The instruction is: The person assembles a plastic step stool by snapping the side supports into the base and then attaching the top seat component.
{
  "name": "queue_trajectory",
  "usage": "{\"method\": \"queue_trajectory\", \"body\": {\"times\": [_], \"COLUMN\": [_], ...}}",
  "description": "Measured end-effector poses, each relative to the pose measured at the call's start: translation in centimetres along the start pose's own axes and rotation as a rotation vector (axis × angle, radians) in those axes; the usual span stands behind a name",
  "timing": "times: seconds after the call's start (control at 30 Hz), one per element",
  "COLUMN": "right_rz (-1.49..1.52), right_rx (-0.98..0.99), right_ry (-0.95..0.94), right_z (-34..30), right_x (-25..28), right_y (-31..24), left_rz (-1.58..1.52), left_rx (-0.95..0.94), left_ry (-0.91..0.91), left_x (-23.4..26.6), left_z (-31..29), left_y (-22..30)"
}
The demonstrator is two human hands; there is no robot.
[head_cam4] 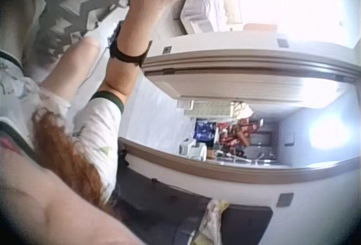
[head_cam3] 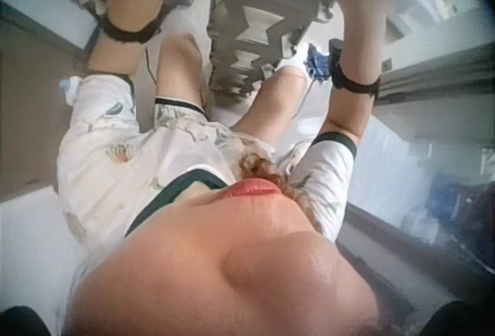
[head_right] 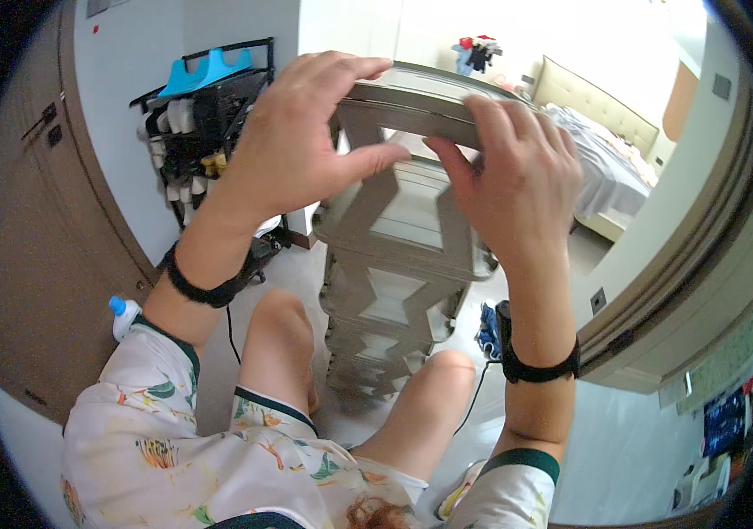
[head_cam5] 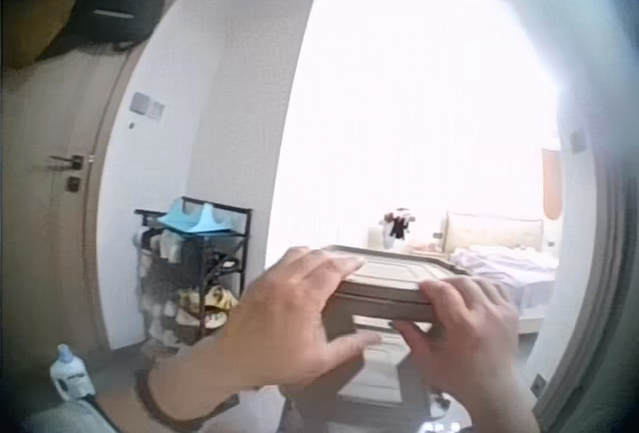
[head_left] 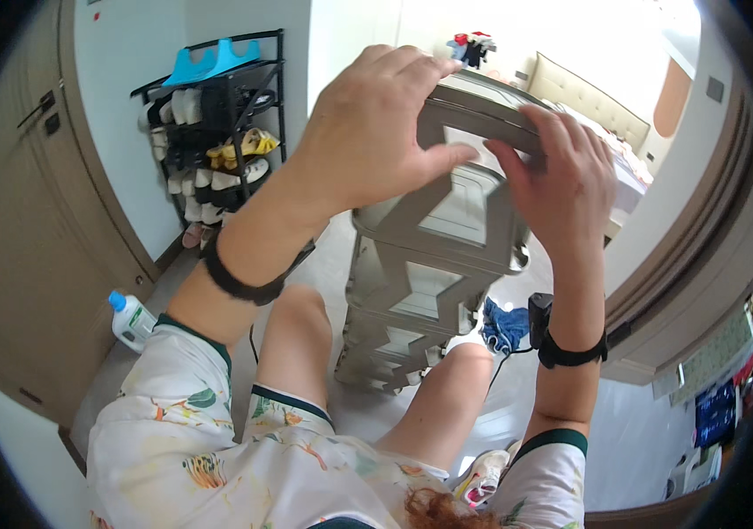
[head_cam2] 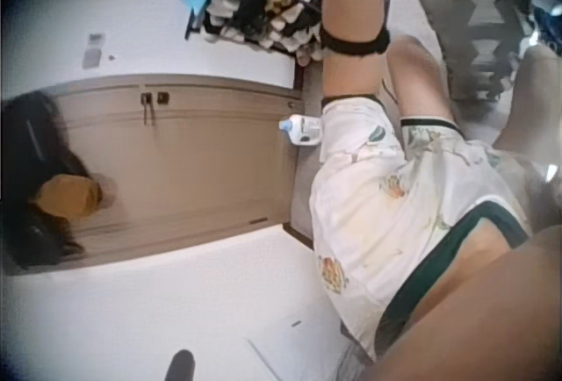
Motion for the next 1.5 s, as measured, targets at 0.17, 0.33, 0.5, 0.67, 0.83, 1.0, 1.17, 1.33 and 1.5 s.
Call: {"method": "queue_trajectory", "body": {"times": [0.17,0.33,0.5,0.67,0.83,1.0,1.17,1.33,1.5], "right_rz": [-0.073,-0.135,-0.131,-0.100,-0.058,0.144,0.321,0.145,0.128], "right_rx": [0.111,0.151,0.161,0.235,0.185,0.130,0.013,0.091,0.085], "right_ry": [0.039,0.026,0.074,0.121,0.083,0.010,-0.026,0.043,0.087], "right_z": [0.8,0.4,0.2,0.2,0.2,0.2,-3.5,-2.8,-3.1], "right_x": [0.1,-1.6,-0.9,-0.7,-0.5,0.7,1.4,1.5,1.5], "right_y": [-1.1,-1.6,-1.7,-1.8,-1.9,1.0,6.3,5.2,5.5], "left_rz": [0.042,0.064,0.071,0.036,-0.003,0.020,0.190,0.148,0.153], "left_rx": [0.035,0.093,0.052,0.043,0.016,0.006,-0.039,-0.096,-0.086], "left_ry": [0.119,0.173,0.235,0.265,0.294,0.235,0.202,0.117,0.132], "left_x": [-1.2,-1.6,-1.0,-0.8,-1.3,-1.6,-0.6,-2.2,-3.0], "left_z": [-1.5,-1.6,-1.5,-1.6,-1.7,-1.6,-1.1,0.3,0.5], "left_y": [-0.7,-0.9,-0.2,-0.5,-0.9,-1.0,-0.1,3.6,3.5]}}
Point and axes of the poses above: each hand's wrist, its own z-axis towards the middle knuckle, its own x-axis out of the back of the hand, y = z × x, the point moved 5 cm from there along z, towards the middle knuckle, and after that the axes turned 9 degrees about z, right-handed, at the moved point
